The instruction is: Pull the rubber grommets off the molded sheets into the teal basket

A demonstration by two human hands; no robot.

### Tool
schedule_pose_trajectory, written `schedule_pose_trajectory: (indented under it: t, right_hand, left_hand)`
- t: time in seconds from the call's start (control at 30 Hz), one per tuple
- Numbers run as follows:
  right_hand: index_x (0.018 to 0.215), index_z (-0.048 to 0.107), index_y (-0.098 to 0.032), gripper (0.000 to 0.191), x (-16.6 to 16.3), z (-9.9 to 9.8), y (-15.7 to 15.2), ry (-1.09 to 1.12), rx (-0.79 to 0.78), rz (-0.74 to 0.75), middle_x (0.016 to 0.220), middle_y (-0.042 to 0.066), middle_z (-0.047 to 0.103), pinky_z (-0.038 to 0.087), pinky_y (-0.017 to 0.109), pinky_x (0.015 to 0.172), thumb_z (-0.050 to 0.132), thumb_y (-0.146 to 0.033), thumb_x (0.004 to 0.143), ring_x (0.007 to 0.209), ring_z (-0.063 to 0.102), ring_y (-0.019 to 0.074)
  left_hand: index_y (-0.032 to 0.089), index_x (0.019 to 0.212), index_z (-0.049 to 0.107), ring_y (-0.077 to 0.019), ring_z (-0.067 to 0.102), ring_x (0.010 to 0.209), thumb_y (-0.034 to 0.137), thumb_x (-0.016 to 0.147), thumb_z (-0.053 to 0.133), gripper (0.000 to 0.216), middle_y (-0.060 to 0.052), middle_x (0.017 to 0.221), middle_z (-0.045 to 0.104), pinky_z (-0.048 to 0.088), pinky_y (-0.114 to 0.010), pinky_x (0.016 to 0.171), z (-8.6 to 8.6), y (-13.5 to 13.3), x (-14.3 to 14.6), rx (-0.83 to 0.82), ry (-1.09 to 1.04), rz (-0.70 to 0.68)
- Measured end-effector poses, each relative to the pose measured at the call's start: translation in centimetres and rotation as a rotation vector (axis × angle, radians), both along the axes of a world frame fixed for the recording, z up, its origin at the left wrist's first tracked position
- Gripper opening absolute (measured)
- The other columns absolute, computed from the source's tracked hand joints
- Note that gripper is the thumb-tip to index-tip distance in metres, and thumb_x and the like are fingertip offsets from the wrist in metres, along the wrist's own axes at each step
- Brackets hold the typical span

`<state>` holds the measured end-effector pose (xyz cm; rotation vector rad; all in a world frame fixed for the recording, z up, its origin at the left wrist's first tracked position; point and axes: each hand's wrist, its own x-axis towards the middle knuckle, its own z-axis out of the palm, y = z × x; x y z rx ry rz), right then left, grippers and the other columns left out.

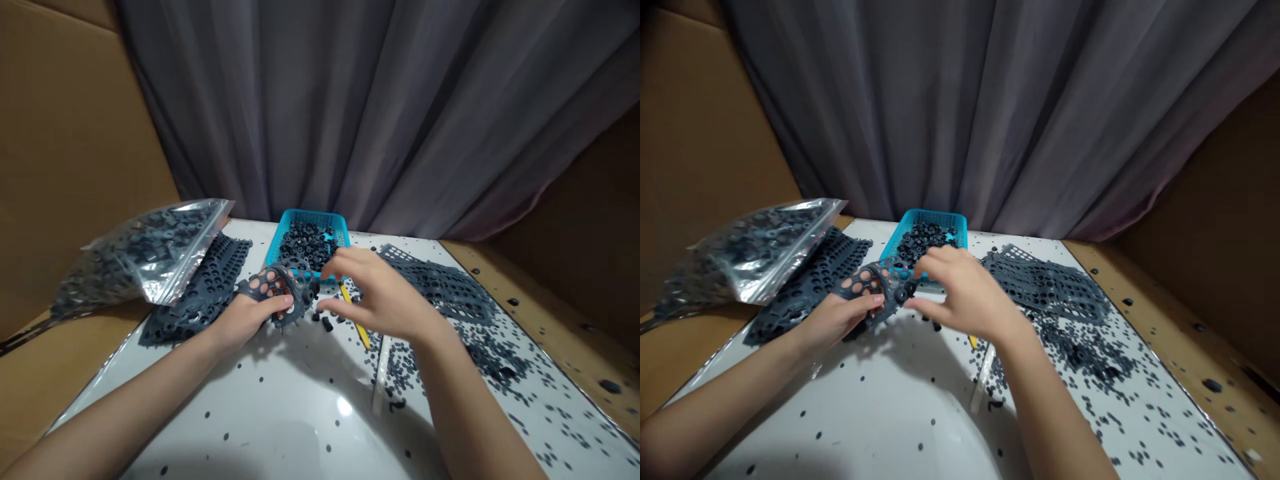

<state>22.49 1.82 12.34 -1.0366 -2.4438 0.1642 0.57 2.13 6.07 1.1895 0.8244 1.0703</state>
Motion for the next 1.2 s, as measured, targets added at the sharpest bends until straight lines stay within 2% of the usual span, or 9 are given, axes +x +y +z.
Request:
schedule_pose_trajectory:
  t: [0.07, 0.2, 0.3, 0.43, 0.57, 0.83, 0.9, 1.07, 1.2]
  right_hand:
    - [0.088, 0.058, -0.019, 0.022, -1.7, -0.3, -0.5, -0.051, 0.027, 0.080, 0.085, 0.006, 0.060, 0.033, 0.034, 0.072, 0.058, -0.041, 0.084, 0.081, 0.050, 0.0217]
    - [0.083, 0.055, -0.018, 0.018, -3.1, -1.5, -0.5, -0.148, 0.040, 0.072, 0.081, 0.006, 0.059, 0.029, 0.032, 0.068, 0.053, -0.035, 0.088, 0.076, 0.046, 0.0198]
    - [0.080, 0.053, -0.018, 0.016, -3.4, -1.9, -0.4, -0.169, 0.052, 0.090, 0.078, 0.005, 0.057, 0.028, 0.032, 0.067, 0.048, -0.031, 0.089, 0.073, 0.044, 0.0189]
    - [0.074, 0.050, -0.019, 0.012, -3.5, -1.8, -0.5, -0.097, 0.094, 0.148, 0.071, 0.003, 0.052, 0.027, 0.031, 0.066, 0.047, -0.025, 0.084, 0.068, 0.041, 0.0172]
    - [0.074, 0.048, -0.019, 0.011, -3.2, -1.9, -0.5, -0.018, 0.100, 0.174, 0.069, 0.001, 0.050, 0.027, 0.031, 0.066, 0.048, -0.027, 0.082, 0.067, 0.039, 0.0166]
    - [0.077, 0.050, -0.019, 0.017, -3.4, -2.4, -0.4, -0.015, 0.037, 0.202, 0.071, 0.003, 0.052, 0.028, 0.032, 0.067, 0.049, -0.034, 0.084, 0.068, 0.041, 0.0180]
    - [0.076, 0.051, -0.019, 0.018, -3.4, -2.3, -0.4, 0.024, -0.009, 0.229, 0.071, 0.002, 0.052, 0.028, 0.032, 0.066, 0.048, -0.033, 0.087, 0.067, 0.042, 0.0173]
    - [0.070, 0.051, -0.019, 0.027, -3.6, -2.4, -0.4, 0.183, -0.212, 0.333, 0.067, 0.000, 0.050, 0.031, 0.032, 0.068, 0.041, -0.028, 0.094, 0.066, 0.043, 0.0149]
    - [0.059, 0.041, -0.019, 0.036, -4.5, -3.9, 0.0, 0.570, -0.593, 0.394, 0.060, -0.003, 0.037, 0.028, 0.028, 0.058, 0.047, -0.034, 0.091, 0.058, 0.035, 0.0120]
  left_hand:
    - [0.019, 0.089, 0.067, -0.0134, 0.055, 0.071, 0.021, 0.073, 0.070, 0.016, 0.000, 0.078, 0.061, 0.044, -0.023, 0.065, 0.3, -0.1, 0.1, -0.031, -0.031, -0.044]
    - [0.017, 0.077, 0.065, -0.0112, 0.051, 0.064, 0.019, 0.070, 0.070, 0.010, 0.000, 0.072, 0.057, 0.041, -0.022, 0.060, 0.9, -0.4, 0.2, -0.118, -0.106, -0.117]
    - [0.017, 0.080, 0.066, -0.0111, 0.053, 0.065, 0.020, 0.069, 0.073, 0.014, 0.000, 0.073, 0.059, 0.043, -0.022, 0.062, 1.0, -0.2, 0.1, -0.136, -0.114, -0.136]
    - [0.018, 0.083, 0.069, -0.0157, 0.059, 0.078, 0.023, 0.072, 0.072, 0.012, -0.003, 0.082, 0.066, 0.046, -0.024, 0.072, 1.2, 0.2, -0.3, -0.025, 0.054, -0.213]
    - [0.017, 0.082, 0.072, -0.0185, 0.061, 0.080, 0.023, 0.071, 0.073, 0.012, -0.006, 0.083, 0.069, 0.047, -0.026, 0.072, 1.8, 0.3, -0.6, 0.016, 0.164, -0.300]
    - [0.018, 0.078, 0.072, -0.0186, 0.058, 0.077, 0.022, 0.073, 0.070, 0.006, -0.004, 0.078, 0.067, 0.047, -0.026, 0.072, 2.4, 0.1, -0.8, 0.130, 0.245, -0.225]
    - [0.019, 0.073, 0.071, -0.0174, 0.055, 0.072, 0.021, 0.073, 0.070, 0.002, -0.002, 0.073, 0.065, 0.045, -0.025, 0.068, 2.7, 0.2, -1.0, 0.158, 0.270, -0.210]
    - [0.019, 0.057, 0.064, -0.0141, 0.047, 0.057, 0.023, 0.077, 0.066, 0.020, 0.000, 0.057, 0.055, 0.038, -0.023, 0.057, 3.0, 0.4, -1.6, 0.203, 0.325, -0.260]
    - [0.016, 0.056, 0.060, -0.0119, 0.040, 0.055, 0.026, 0.074, 0.071, 0.023, 0.001, 0.057, 0.048, 0.033, -0.024, 0.053, 1.9, 0.4, -1.4, 0.046, 0.107, -0.262]
